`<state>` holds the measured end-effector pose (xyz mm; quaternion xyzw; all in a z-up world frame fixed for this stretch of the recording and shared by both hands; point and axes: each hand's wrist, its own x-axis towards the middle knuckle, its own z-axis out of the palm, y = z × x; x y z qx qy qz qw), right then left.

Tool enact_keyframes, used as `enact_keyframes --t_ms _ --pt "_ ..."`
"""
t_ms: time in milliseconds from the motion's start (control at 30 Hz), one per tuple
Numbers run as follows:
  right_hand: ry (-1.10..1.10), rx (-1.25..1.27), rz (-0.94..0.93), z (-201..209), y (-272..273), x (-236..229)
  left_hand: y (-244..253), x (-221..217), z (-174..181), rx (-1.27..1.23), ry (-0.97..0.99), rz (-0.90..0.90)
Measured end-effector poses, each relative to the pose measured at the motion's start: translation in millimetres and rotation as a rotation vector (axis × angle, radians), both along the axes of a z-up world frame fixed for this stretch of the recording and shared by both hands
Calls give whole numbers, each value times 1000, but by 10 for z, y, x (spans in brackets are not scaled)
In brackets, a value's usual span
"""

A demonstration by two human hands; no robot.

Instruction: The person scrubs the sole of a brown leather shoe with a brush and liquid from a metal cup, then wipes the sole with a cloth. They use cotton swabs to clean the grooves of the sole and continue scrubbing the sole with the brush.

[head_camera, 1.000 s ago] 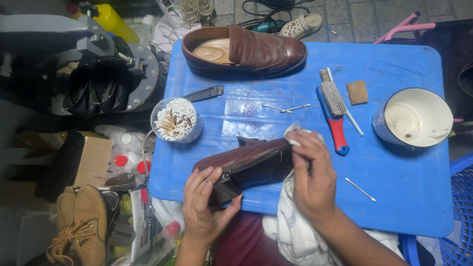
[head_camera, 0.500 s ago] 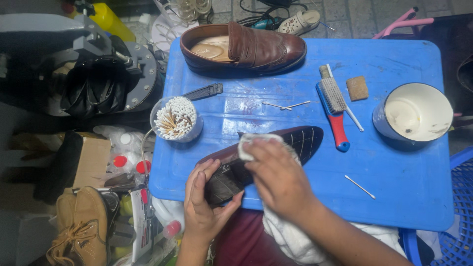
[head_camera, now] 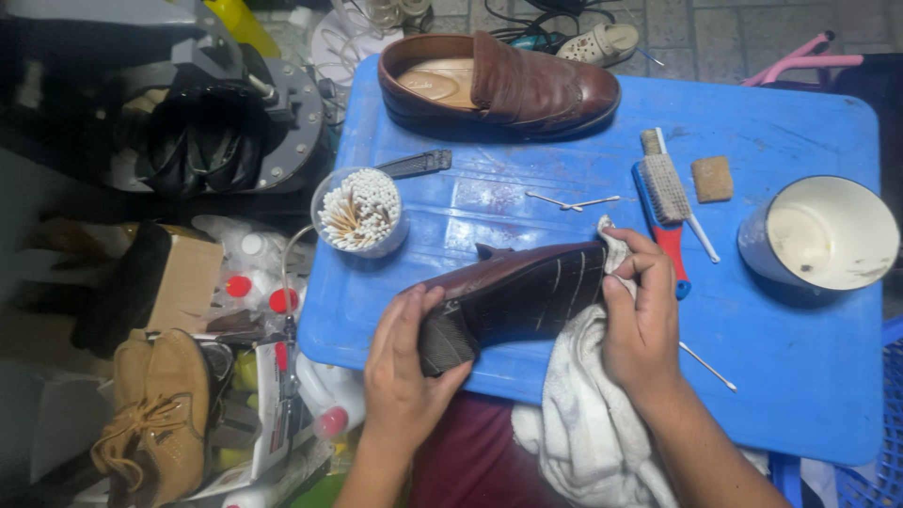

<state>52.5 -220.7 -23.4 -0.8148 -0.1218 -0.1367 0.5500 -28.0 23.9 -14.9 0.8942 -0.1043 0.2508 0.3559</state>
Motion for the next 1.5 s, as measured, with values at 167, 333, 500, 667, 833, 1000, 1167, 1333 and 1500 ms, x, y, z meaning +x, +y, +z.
enact_keyframes --t_ms 167,333,500,667,833,1000,1167,1333,1500 --pt "-169 -220 60 198 240 4 -11 -10 -14 2 -12 16" --pt "-268 -349 248 269 699 -206 -3 7 -5 -21 40 19" --pt "-253 -374 406 232 810 -156 75 108 18 10 -26 -20" --pt "-149 -211 183 160 315 82 187 287 52 7 -88 -97" --pt "107 208 113 -11 -143 208 170 412 138 -218 -41 -120" --pt "19 379 45 -92 -219 108 65 418 332 -345 199 57" --pt "-159 142 5 -32 -17 -32 -15 451 483 -435 451 223" --pt "-227 -196 196 135 298 -226 -91 462 496 -404 523 315" --pt "-259 -284 342 254 408 -256 -53 463 415 -446 469 275"
